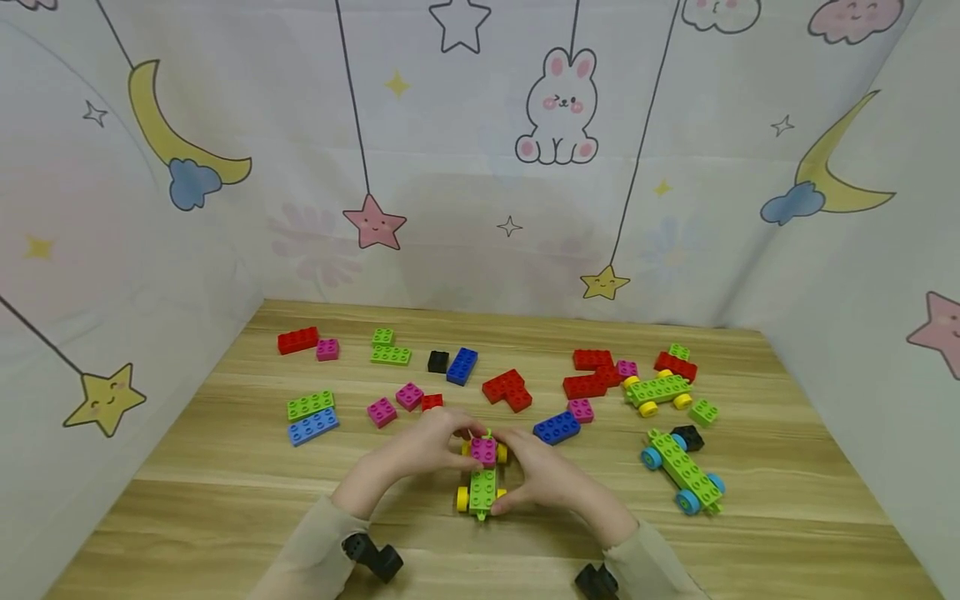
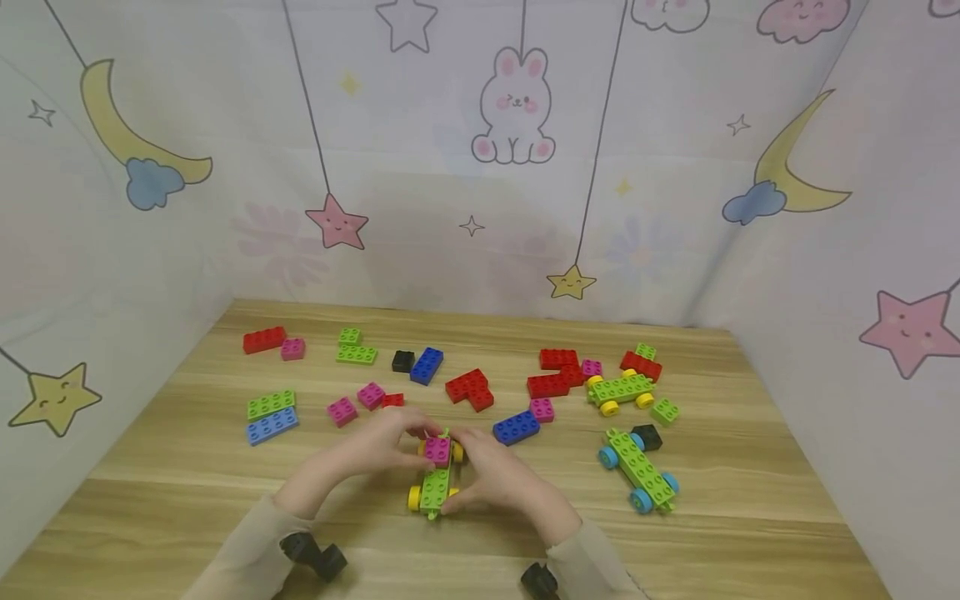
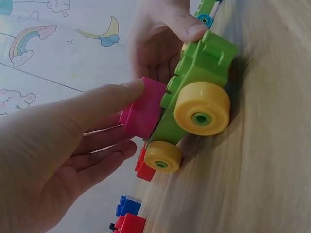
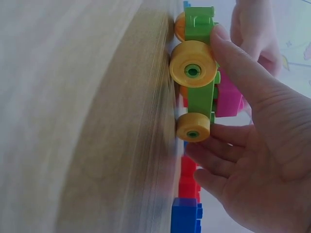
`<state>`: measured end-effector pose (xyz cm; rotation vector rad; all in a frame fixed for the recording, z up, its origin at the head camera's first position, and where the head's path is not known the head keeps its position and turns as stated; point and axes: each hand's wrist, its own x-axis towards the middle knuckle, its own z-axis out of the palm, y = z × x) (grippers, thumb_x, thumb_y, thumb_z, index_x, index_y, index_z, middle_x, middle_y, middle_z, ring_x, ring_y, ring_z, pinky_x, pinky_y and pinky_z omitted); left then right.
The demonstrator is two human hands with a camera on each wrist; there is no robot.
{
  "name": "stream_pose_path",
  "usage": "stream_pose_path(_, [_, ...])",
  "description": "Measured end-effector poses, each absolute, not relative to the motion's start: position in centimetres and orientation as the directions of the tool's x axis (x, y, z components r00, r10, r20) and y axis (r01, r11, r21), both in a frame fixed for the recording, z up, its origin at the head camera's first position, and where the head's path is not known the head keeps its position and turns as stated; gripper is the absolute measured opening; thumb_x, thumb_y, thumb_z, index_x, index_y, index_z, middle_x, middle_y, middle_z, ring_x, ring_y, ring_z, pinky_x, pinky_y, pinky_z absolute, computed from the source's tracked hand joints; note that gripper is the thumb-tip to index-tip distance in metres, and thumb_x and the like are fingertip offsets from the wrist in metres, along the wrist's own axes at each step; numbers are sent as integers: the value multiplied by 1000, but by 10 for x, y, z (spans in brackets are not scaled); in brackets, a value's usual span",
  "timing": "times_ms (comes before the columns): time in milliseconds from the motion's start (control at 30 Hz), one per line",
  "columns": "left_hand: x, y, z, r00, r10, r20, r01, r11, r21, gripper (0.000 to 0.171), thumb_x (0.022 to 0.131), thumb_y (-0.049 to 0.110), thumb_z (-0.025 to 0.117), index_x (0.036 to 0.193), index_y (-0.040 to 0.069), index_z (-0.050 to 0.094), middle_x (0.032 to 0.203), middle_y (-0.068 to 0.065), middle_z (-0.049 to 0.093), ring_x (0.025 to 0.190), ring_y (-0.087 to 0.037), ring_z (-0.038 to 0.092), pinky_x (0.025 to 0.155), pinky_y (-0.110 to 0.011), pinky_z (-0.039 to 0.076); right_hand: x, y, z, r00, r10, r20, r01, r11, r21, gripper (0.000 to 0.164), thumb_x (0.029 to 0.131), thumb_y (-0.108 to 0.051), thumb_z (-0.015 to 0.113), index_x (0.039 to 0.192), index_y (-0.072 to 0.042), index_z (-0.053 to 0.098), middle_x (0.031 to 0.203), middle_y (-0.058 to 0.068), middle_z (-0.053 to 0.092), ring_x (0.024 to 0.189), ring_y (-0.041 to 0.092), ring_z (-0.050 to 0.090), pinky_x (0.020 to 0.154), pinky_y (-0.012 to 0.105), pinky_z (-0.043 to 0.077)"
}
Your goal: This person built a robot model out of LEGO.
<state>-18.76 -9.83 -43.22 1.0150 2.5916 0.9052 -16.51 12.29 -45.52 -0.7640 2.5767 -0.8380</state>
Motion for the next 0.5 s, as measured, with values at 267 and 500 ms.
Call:
stream_pose_path(267, [-185,-94,-433,-753,658,25,545,602,583,33,87,28,75,114,9,72,113,-4,70,104,-19,65,90,-35,54,-165,123,-457,-806,-579,-123,-395,680,-618,101,69,-46,86,146,0,40,150,17,43,138,35,41,111,52,37])
stream_pose_path(500, [-185,-90,-435,-784,621,19,498,611,615,32,85,27,76,111,9,74,115,-7,69,108,-23,64,94,-41,53,-164,123,-457,-802,-586,-118,-400,673,-622,101,69,-45,86,146,0,40,150,17,43,138,36,41,111,52,37])
